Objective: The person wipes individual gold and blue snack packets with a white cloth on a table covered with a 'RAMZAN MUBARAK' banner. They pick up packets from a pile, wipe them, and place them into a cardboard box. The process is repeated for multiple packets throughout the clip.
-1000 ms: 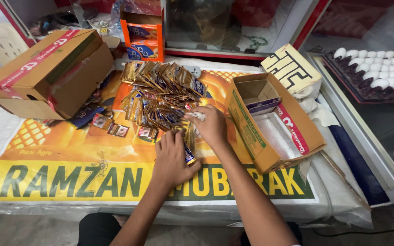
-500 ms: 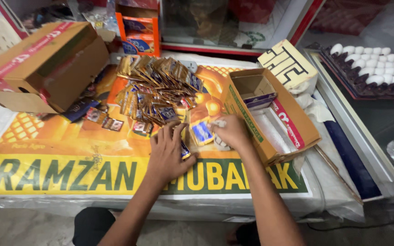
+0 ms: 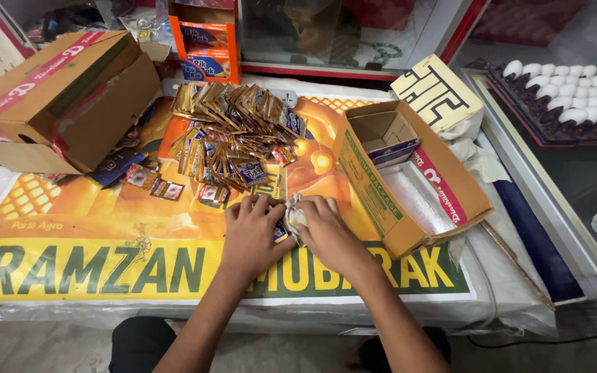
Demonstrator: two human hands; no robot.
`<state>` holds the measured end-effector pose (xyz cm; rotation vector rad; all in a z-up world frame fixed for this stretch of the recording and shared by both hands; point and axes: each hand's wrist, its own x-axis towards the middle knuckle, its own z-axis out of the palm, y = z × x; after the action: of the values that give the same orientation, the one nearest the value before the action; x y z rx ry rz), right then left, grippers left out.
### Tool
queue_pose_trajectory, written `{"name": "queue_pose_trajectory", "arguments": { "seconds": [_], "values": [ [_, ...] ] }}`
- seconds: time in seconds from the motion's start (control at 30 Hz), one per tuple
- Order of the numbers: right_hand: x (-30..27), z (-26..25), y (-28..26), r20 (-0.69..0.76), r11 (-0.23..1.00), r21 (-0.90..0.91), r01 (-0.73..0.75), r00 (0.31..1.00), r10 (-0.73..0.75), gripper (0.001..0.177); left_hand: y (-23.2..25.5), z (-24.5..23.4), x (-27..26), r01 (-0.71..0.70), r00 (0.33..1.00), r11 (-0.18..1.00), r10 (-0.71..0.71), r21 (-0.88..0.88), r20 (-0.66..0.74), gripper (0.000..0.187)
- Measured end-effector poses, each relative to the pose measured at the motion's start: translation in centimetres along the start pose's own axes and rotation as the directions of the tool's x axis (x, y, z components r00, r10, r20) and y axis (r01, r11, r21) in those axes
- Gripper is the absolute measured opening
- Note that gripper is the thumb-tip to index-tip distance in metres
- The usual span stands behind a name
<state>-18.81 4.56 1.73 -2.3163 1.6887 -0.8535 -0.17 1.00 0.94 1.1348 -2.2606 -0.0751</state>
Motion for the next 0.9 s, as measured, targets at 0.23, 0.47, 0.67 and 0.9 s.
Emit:
{"name": "queue_pose_trajectory", "arguments": {
  "seconds": [0.23,0.47,0.67,0.9],
  "values": [
    [0.3,-1.4,-0.8,-0.082,0.993,0.067,-0.094,0.992,0.1,0.028,-0.1,0.1,-0.3,-0.009,1.0,1.0,0.009,0.016,-0.008,0.05],
    [0.5,-1.6,1.0,-0.261,0.984,0.041,-0.176,0.948,0.18,0.028,-0.1,0.1,-0.6,-0.041,0.999,0.999,0.041,0.001,-0.026,0.054],
    [0.0,-0.9,0.1,-0.09,0.942,0.237,-0.24,0.96,0.267,0.024,0.0,-0.1,-0.4,-0.063,0.998,0.997,0.062,0.043,0.018,0.057],
    [0.0,-2.4,0.4,-0.344,0.941,-0.163,-0.296,0.911,0.227,0.029,0.2,-0.5,-0.4,-0.076,0.997,0.996,0.075,0.045,0.013,0.057]
  ]
}}
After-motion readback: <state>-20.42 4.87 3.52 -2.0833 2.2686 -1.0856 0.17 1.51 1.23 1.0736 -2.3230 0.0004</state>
